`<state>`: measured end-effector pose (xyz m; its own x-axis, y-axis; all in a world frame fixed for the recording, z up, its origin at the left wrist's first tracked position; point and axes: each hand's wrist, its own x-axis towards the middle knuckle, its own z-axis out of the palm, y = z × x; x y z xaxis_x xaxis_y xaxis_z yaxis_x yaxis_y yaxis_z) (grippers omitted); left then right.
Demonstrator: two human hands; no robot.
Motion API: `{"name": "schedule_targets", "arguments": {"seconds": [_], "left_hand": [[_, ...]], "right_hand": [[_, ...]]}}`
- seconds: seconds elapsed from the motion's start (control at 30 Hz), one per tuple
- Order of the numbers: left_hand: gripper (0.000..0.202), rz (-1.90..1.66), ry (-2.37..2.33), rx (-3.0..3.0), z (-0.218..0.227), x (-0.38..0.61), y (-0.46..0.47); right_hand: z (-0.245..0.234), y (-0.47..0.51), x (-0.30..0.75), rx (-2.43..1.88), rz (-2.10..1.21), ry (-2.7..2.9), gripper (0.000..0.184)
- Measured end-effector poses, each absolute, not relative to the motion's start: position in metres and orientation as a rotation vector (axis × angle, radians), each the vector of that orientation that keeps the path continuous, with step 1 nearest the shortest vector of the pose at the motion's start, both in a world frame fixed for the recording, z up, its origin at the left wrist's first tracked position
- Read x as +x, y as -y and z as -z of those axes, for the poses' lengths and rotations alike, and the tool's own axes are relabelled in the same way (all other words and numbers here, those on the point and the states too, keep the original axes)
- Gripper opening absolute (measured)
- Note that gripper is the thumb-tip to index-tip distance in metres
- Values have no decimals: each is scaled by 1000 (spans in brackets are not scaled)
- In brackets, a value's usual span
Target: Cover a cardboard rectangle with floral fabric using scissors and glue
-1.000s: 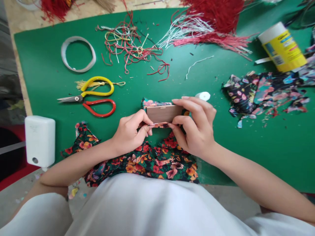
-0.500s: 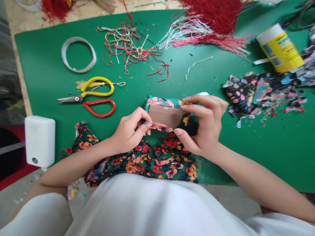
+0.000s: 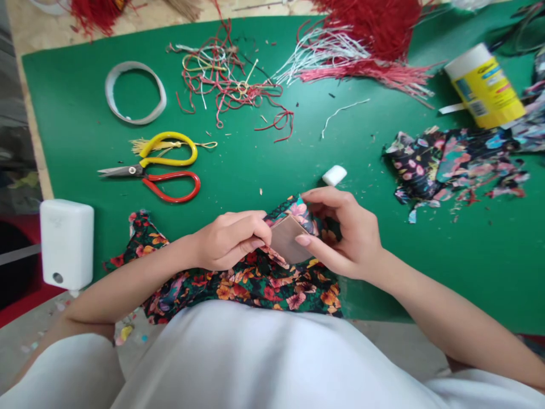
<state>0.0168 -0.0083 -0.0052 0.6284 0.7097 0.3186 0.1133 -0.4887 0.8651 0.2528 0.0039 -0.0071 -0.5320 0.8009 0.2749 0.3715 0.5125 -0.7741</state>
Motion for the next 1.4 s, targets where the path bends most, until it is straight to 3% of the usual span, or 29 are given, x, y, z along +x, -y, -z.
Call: {"name": "schedule_targets", "arguments": {"seconds": [0.2,0.37,0.5,0.97,1.27,1.4], "left_hand": [[13,-855,-699,1922,9,19,11],[14,-869,-725,1982,8,19,10],[10,-901,-822,1968,6,19,8],[9,-1005,-980,1911,9,29,14],[7,-971,-1029,1878,13,30,14],[33,-1019,-1037,1492,15,26,17]], "right_hand": [[3,0,253,-1050,-1012,2077,33],[-6,4,249,-1164,-1681,1772,39],[-8,2,248,-1162,-1963,1582,24],[-9,-4,247,-1056,-1759,1958,22],[-4,6,244,-1142,-1644,1906,24],[4,12,244,-1219,-1546,1771,25]]}}
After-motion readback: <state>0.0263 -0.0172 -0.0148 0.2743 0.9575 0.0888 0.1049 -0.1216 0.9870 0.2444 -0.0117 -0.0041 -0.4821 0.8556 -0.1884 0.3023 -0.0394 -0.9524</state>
